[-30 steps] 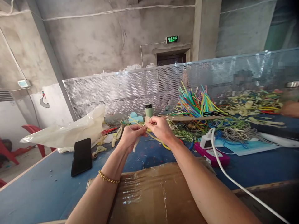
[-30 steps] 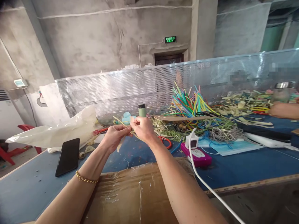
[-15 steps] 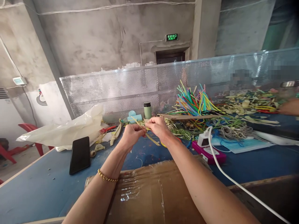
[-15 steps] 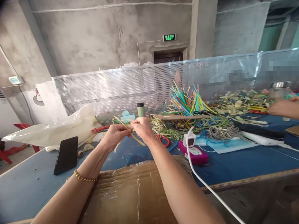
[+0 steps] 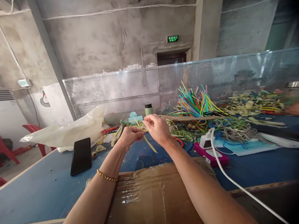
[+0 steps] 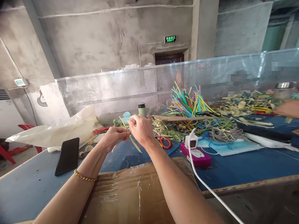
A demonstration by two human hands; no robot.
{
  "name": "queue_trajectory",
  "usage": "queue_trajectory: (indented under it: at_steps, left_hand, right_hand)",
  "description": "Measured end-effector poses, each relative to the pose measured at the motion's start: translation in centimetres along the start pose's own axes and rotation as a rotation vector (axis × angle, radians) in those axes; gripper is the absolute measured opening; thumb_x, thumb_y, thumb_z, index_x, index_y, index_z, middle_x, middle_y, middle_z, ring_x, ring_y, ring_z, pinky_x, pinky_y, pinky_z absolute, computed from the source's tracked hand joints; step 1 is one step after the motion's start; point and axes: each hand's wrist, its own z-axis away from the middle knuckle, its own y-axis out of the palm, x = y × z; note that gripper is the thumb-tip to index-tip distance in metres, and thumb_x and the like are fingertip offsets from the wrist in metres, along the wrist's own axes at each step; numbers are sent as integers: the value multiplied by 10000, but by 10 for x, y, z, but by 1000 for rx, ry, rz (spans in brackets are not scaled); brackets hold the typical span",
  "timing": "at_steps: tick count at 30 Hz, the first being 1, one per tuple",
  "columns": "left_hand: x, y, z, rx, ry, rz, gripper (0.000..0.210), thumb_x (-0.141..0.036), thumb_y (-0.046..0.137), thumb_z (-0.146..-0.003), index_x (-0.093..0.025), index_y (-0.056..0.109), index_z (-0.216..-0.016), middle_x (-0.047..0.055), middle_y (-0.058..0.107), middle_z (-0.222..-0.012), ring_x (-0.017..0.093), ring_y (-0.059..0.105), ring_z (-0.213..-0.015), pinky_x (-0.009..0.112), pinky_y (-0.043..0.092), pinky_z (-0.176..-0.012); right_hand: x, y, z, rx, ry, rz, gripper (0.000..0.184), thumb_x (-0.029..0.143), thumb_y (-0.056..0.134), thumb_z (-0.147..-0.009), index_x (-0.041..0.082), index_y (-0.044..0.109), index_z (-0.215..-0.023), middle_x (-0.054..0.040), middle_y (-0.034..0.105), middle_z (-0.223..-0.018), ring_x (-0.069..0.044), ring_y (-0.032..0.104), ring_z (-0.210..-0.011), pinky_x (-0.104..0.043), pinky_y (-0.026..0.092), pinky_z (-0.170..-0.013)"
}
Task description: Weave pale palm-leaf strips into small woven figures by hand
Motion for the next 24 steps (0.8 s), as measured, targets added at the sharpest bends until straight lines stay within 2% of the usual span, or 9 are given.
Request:
queue_trajectory:
  at_steps: [2,3,6,8,13,19,24]
  left_hand:
    - [0,2,0,-25,0,-48,99,-187,796,-589,-139,730,-533,37,603,-468,106,481,-439,256,392,-481]
    - [1,3,0,-25,2,-61,100,-183,788,-591,-140,725,-526,31,593,-458,102,470,-435,252,382,-476]
    - [-1,7,2,7,21,-67,93,-154,747,-600,-140,713,-515,16,588,-472,95,465,-456,244,375,-490]
    - [-4,7,4,52,27,-45,67,-139,727,-605,-140,726,-539,12,595,-496,95,473,-479,242,390,-510]
    - [-10,-1,7,180,18,20,62,-151,763,-619,-145,785,-677,58,679,-619,115,539,-523,252,435,-530]
    - [-8,-8,5,146,33,-7,29,-171,768,-638,-144,779,-642,54,650,-554,96,500,-480,225,393,-473]
    - [-10,-7,7,180,5,-26,94,-240,786,-658,-149,789,-684,65,662,-602,89,485,-457,234,334,-441]
  right_hand:
    - [5,2,2,-13,17,-16,234,245,614,-888,165,634,-1107,-77,703,-892,-166,585,-689,-289,408,-673]
    - [6,3,3,-1,29,-9,243,243,626,-881,164,633,-1111,-79,709,-902,-165,589,-690,-290,408,-673]
    - [4,6,4,145,38,57,70,247,677,-839,180,666,-822,-68,706,-828,-168,591,-701,-283,382,-646]
    - [0,7,3,226,54,68,149,216,673,-822,185,634,-682,-47,689,-740,-160,576,-673,-276,349,-614]
    - [-12,6,-2,279,137,-63,198,208,615,-830,171,621,-635,-8,612,-598,-132,504,-571,-262,303,-558]
    - [-12,5,-2,326,116,-145,229,165,572,-810,161,588,-582,11,531,-533,-115,443,-534,-254,271,-526]
    - [-11,5,1,360,241,-302,207,216,565,-816,164,609,-621,13,532,-484,-111,454,-448,-243,279,-465]
